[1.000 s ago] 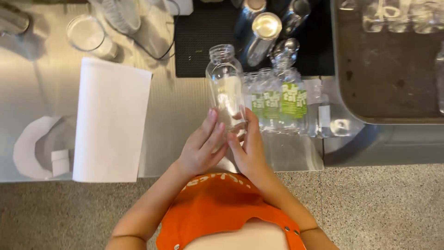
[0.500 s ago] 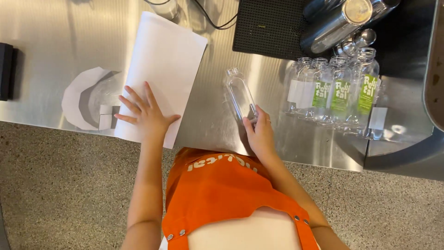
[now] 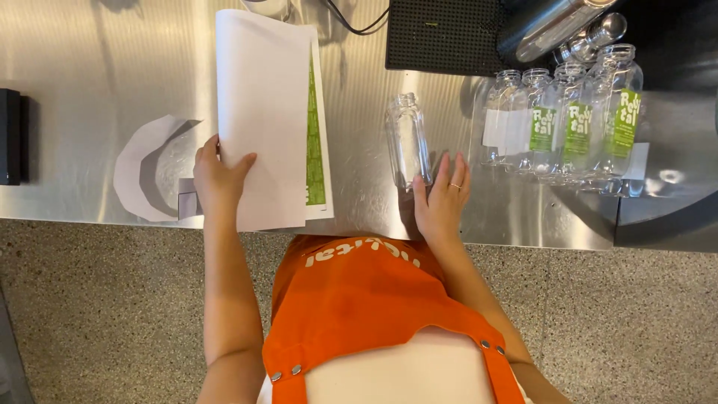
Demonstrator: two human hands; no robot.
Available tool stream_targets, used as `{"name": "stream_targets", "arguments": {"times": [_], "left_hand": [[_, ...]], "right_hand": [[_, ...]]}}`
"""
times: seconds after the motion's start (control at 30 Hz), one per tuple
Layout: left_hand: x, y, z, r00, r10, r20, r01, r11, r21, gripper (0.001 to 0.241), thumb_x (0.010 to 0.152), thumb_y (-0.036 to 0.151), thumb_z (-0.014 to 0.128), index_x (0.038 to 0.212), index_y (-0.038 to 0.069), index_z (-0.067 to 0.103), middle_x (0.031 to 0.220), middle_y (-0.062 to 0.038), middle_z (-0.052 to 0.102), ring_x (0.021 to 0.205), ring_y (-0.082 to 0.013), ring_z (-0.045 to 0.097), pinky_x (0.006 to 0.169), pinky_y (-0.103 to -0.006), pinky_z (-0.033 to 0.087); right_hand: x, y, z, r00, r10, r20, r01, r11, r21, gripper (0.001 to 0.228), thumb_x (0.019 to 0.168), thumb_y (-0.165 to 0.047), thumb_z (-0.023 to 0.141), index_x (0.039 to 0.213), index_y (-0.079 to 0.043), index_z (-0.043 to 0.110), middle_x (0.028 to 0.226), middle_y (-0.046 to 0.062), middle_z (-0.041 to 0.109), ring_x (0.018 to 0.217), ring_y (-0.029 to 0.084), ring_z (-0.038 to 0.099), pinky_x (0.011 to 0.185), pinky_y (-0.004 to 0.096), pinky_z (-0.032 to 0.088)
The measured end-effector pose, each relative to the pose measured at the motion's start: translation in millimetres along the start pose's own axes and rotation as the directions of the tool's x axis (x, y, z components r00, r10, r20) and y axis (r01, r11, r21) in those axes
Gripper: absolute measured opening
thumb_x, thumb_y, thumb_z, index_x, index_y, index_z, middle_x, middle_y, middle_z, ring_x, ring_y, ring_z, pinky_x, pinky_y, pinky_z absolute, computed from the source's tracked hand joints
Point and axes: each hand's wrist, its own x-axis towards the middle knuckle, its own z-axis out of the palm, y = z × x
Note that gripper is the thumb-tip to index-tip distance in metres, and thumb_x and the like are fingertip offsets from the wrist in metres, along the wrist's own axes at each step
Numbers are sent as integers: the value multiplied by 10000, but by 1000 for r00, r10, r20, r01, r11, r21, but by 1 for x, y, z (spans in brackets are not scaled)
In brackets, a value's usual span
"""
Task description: Peel labels from a sheet and apply them to clear plastic bottles.
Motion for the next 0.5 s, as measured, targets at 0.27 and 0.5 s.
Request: {"name": "stream_targets", "arguments": {"times": [0.27, 0.5], "left_hand": [[-19, 17, -47, 901, -166, 401, 419, 571, -706, 535, 880, 91, 737, 1382, 3, 574, 1233, -126, 702, 982, -205, 703, 791, -323, 592], [-26, -1, -23, 917, 48, 395, 380, 188, -906, 462, 954, -1, 619, 1408, -55, 551, 1251, -139, 685, 1087, -183, 697, 938, -318, 590]], "right_hand": [[18, -70, -39, 965, -252, -79, 257, 831, 494, 507, 1059, -267, 636, 1494, -62, 477, 1630, 164, 376, 1530, 365, 388, 1286, 467, 321], [72, -98, -26, 900, -372, 226, -87, 356, 930, 653, 1026, -368, 574, 1535, -25, 351, 1558, 161, 439, 1400, 285, 480, 1162, 424, 379]]}}
